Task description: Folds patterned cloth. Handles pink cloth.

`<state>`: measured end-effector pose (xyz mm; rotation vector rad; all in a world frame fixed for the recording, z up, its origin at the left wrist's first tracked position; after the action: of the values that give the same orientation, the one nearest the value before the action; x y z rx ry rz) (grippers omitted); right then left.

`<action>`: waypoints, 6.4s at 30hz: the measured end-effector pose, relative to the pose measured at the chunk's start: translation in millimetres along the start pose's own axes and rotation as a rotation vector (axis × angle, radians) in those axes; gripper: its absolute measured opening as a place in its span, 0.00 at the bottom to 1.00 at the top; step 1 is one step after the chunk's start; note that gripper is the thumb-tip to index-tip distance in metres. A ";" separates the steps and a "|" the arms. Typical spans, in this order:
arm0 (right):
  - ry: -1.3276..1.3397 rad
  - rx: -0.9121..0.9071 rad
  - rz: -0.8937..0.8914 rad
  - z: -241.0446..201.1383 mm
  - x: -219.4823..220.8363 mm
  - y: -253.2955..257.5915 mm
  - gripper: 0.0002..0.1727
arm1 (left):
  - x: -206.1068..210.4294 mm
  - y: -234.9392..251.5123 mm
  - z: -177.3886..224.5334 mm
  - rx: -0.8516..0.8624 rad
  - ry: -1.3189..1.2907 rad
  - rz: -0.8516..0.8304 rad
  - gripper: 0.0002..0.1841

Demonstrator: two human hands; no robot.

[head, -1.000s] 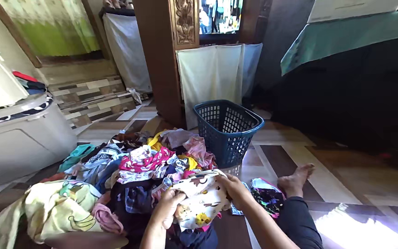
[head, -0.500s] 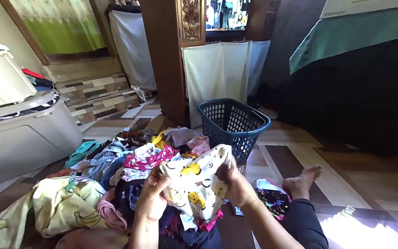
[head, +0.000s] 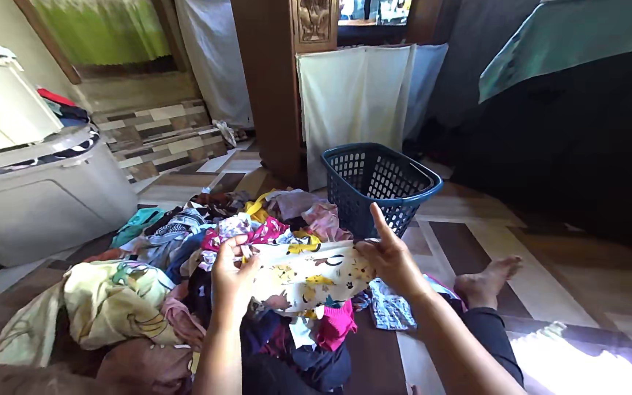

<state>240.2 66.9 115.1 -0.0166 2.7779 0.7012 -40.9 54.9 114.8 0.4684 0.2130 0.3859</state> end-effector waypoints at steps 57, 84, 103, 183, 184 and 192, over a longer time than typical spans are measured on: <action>0.121 0.190 0.039 0.9 -45.4 -11.0 0.25 | -74.4 -16.2 50.0 0.801 0.295 -0.275 0.17; 0.537 1.120 -0.287 124.5 126.8 -78.3 0.17 | 15.0 -64.7 -138.0 0.003 0.242 -0.189 0.16; -0.025 -0.175 -0.475 -43.8 54.7 -1.2 0.12 | 10.1 -0.7 -10.0 0.402 -0.308 -0.649 0.10; 0.032 -0.028 -0.640 -93.4 14.3 9.6 0.19 | 49.1 23.8 58.3 0.643 -0.042 -0.382 0.10; 0.103 0.049 -0.587 -92.7 15.3 13.8 0.18 | 51.2 19.8 56.3 0.603 -0.072 -0.346 0.13; 0.602 0.447 -0.127 -87.5 16.7 27.6 0.17 | 62.1 -59.6 27.4 0.537 0.003 -0.329 0.31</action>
<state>199.1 51.3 197.4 -0.3661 3.3989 0.0192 41.8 20.4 103.4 0.9453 0.3934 -0.0011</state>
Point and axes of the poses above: each hand's wrist, its own y-axis towards the middle knuckle, its own x-axis out of the palm, z = x × y, the point moved 3 cm from there along y, towards the middle knuckle, and after that the axes turned 1 degree about x, right-handed, at the moved point
